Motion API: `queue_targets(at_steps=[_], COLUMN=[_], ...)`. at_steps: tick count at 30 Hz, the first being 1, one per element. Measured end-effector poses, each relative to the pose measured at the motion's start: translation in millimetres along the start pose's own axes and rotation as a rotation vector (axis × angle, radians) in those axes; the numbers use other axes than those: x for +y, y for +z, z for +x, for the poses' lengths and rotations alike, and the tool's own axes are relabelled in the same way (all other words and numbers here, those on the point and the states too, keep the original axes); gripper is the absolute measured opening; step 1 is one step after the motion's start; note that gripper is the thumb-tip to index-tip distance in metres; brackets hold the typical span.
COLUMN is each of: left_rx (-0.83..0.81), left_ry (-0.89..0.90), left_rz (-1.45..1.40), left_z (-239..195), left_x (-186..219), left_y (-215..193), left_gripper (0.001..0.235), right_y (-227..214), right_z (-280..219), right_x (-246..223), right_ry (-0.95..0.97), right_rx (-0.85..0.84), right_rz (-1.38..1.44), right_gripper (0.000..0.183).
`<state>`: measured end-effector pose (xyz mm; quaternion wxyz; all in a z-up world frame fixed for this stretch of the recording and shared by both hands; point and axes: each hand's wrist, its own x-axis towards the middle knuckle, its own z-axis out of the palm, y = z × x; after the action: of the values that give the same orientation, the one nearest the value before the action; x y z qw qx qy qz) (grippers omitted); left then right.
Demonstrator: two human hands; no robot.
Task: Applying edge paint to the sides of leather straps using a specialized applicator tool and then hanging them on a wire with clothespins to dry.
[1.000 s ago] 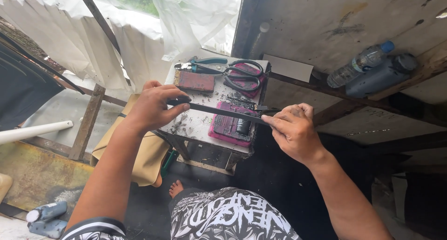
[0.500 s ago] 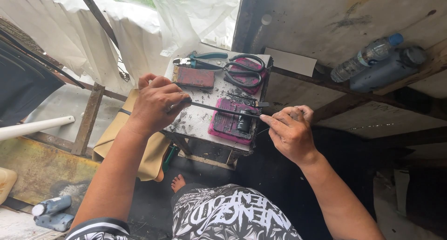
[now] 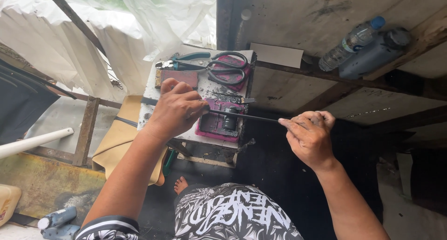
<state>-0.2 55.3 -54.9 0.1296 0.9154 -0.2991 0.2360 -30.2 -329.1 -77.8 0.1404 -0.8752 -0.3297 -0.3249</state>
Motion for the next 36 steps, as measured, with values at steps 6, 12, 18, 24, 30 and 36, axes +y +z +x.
queue_targets(at_steps=[6, 12, 18, 24, 30, 36], left_rx=[-0.013, -0.042, -0.190, -0.254, -0.254, -0.244], left_ry=[0.082, 0.115, 0.010, -0.116, -0.126, -0.157], left_rz=[-0.072, -0.130, -0.337, -0.595, -0.662, -0.635], left_z=[20.8, 34.3, 52.1, 64.8, 68.1, 58.1], left_x=[22.9, 34.7, 36.7, 43.6, 48.7, 39.2], left_y=[5.8, 20.8, 6.8, -12.0, -4.1, -26.2], left_gripper=[0.012, 0.012, 0.011, 0.014, 0.019, 0.020], right_y=[-15.9, -17.0, -26.7, -14.8, -13.9, -23.1], right_z=[-25.0, -43.6, -37.5, -28.8, 27.3, 72.7], right_x=[16.8, 30.3, 45.2, 67.7, 34.1, 2.4], right_ry=[0.047, 0.182, 0.388, 0.570, 0.576, 0.343], right_rx=[-0.006, -0.075, -0.234, -0.338, -0.366, -0.420], right_rz=[-0.052, -0.027, 0.300, 0.773, 1.066, 0.878], right_gripper=[0.022, 0.022, 0.020, 0.026, 0.035, 0.028])
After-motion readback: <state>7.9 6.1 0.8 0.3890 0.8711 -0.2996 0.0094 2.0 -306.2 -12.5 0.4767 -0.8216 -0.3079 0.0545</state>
